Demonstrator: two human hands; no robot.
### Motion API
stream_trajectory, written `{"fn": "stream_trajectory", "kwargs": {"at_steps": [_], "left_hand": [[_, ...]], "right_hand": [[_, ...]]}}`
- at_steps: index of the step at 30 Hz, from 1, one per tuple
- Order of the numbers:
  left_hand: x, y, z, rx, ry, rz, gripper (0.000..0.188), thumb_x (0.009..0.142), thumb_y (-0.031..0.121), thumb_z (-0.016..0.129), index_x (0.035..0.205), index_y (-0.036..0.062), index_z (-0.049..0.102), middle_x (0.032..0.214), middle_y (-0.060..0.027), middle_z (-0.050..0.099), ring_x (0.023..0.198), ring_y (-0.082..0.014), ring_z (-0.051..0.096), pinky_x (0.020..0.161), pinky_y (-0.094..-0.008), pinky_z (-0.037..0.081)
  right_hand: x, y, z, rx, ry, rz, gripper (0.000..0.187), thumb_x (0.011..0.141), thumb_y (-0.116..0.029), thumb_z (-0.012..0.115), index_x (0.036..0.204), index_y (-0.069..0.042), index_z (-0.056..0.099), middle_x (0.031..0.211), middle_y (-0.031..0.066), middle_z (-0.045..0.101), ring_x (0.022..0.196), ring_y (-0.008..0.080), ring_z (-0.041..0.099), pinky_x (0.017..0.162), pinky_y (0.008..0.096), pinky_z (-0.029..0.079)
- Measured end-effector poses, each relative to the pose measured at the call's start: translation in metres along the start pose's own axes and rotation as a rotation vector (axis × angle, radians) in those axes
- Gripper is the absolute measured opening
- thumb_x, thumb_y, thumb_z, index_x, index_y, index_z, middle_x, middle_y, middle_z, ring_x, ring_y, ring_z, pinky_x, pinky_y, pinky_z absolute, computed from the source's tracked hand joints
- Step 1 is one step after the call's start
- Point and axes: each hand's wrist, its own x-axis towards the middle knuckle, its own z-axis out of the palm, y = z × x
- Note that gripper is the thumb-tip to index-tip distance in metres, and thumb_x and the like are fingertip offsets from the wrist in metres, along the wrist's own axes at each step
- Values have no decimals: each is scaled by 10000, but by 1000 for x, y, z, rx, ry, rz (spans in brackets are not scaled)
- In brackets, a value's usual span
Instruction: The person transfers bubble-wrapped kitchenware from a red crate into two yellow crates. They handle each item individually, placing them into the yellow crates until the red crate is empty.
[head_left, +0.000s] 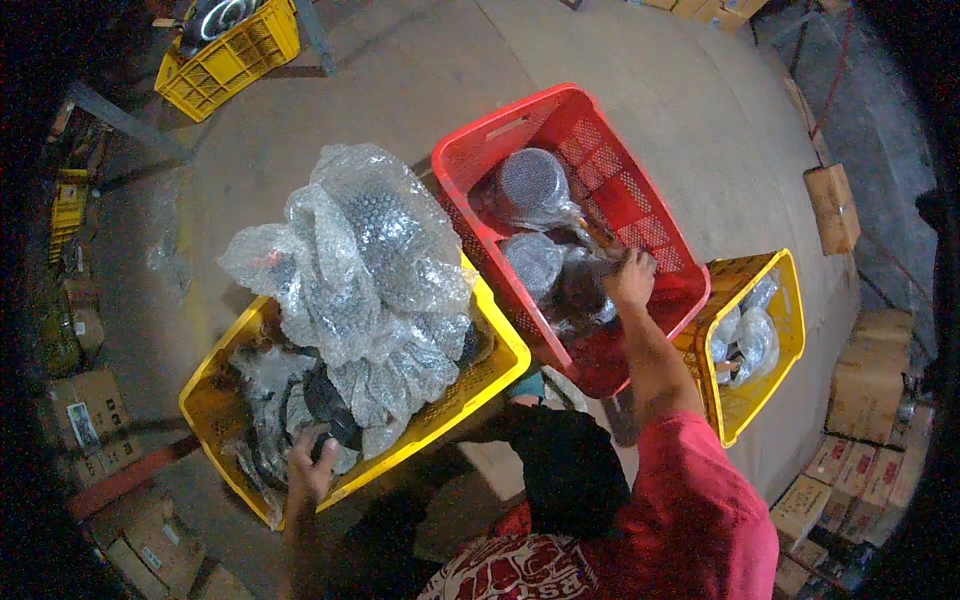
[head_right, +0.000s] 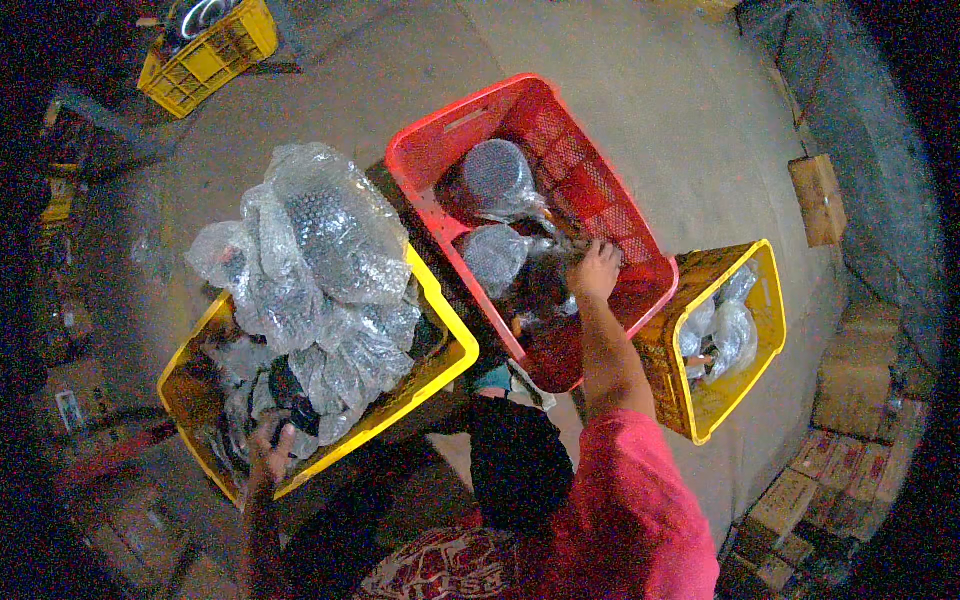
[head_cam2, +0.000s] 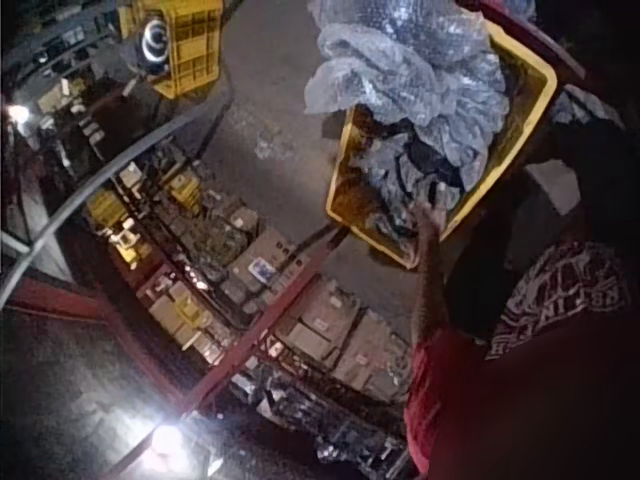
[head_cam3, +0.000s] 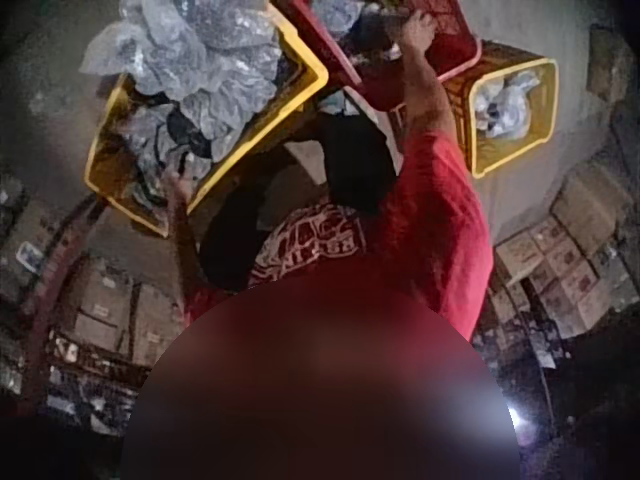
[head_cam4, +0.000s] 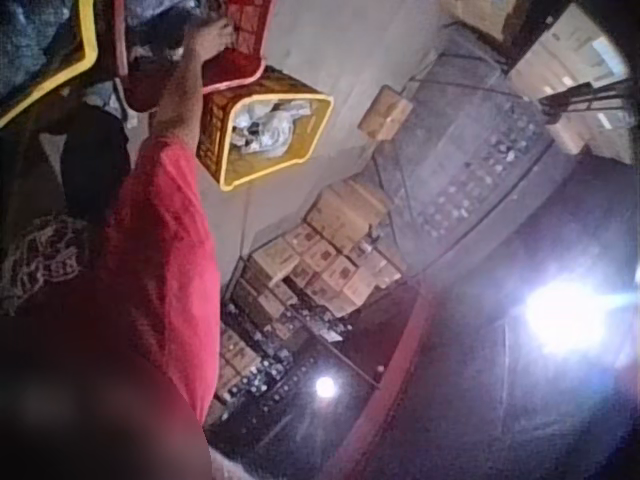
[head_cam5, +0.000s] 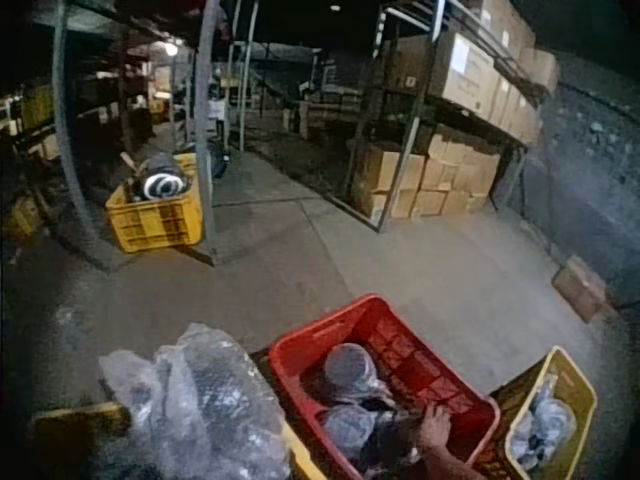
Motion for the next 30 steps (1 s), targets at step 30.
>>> {"fn": "stream_trajectory", "kwargs": {"at_steps": [30], "left_hand": [[-79, 142, 8, 203, -193, 145, 509, 892, 295, 684, 1290, 12, 541, 1234, -237, 581, 1165, -409, 548, 1019, -449, 427]], "right_hand": [[14, -32, -38, 900, -349, 68, 347, 810, -247, 668, 999, 43, 634, 818, 148, 684, 759, 297, 649, 707, 400, 505]]}}
